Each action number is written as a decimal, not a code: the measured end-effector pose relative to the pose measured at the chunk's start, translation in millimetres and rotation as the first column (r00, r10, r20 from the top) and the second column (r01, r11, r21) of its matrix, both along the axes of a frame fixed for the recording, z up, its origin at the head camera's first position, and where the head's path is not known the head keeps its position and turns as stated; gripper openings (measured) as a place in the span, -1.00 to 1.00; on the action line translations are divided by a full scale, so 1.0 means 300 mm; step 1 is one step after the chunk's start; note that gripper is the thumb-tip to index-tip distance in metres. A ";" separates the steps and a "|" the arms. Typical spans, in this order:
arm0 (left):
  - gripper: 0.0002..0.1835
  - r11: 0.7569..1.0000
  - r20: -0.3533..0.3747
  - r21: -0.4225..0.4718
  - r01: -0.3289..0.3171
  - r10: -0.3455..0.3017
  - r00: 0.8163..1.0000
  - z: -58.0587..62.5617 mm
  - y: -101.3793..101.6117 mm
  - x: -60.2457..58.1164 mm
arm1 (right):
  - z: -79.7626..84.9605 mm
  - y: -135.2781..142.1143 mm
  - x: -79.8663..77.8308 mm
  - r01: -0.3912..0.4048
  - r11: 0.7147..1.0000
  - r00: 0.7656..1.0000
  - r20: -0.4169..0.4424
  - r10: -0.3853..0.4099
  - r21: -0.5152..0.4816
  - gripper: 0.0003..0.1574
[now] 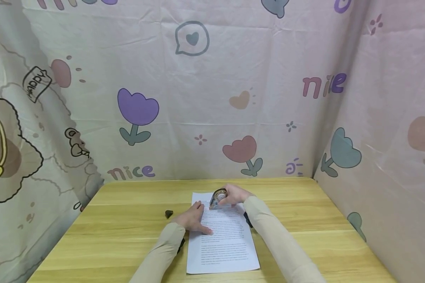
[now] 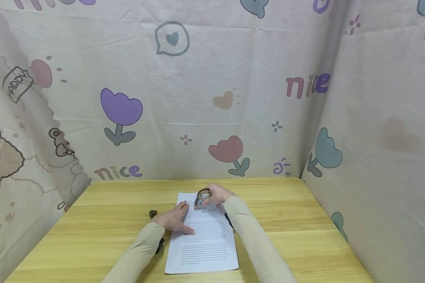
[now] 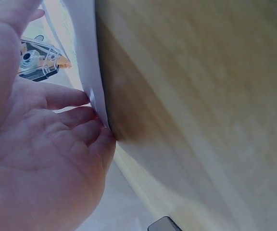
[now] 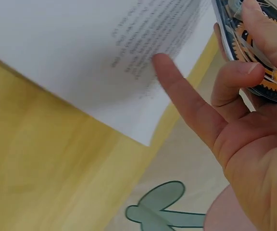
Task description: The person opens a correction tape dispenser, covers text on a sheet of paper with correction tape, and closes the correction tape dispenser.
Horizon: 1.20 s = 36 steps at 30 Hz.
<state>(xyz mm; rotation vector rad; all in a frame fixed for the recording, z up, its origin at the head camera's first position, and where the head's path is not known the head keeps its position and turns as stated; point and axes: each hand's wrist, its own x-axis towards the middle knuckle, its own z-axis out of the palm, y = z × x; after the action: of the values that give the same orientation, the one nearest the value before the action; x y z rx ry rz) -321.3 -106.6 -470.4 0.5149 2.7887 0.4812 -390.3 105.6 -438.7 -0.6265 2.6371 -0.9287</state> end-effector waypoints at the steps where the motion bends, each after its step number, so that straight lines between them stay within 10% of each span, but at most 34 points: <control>1: 0.28 1.000 -0.001 0.000 0.001 -0.001 1.000 0.000 0.000 0.000 | 0.005 -0.003 0.001 0.000 1.000 1.000 -0.001 0.000 0.006 -0.63; 36: 0.29 1.000 0.002 0.015 0.008 -0.008 1.000 -0.005 -0.009 -0.007 | -0.005 0.032 0.005 0.030 0.999 0.999 0.018 -0.030 -0.011 -0.68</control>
<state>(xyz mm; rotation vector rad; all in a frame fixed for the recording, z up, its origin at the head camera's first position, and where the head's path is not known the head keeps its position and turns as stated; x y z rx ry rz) -323.3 -109.3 -471.8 0.5284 2.7822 0.5005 -388.8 115.3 -440.2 -0.5800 2.6344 -0.9540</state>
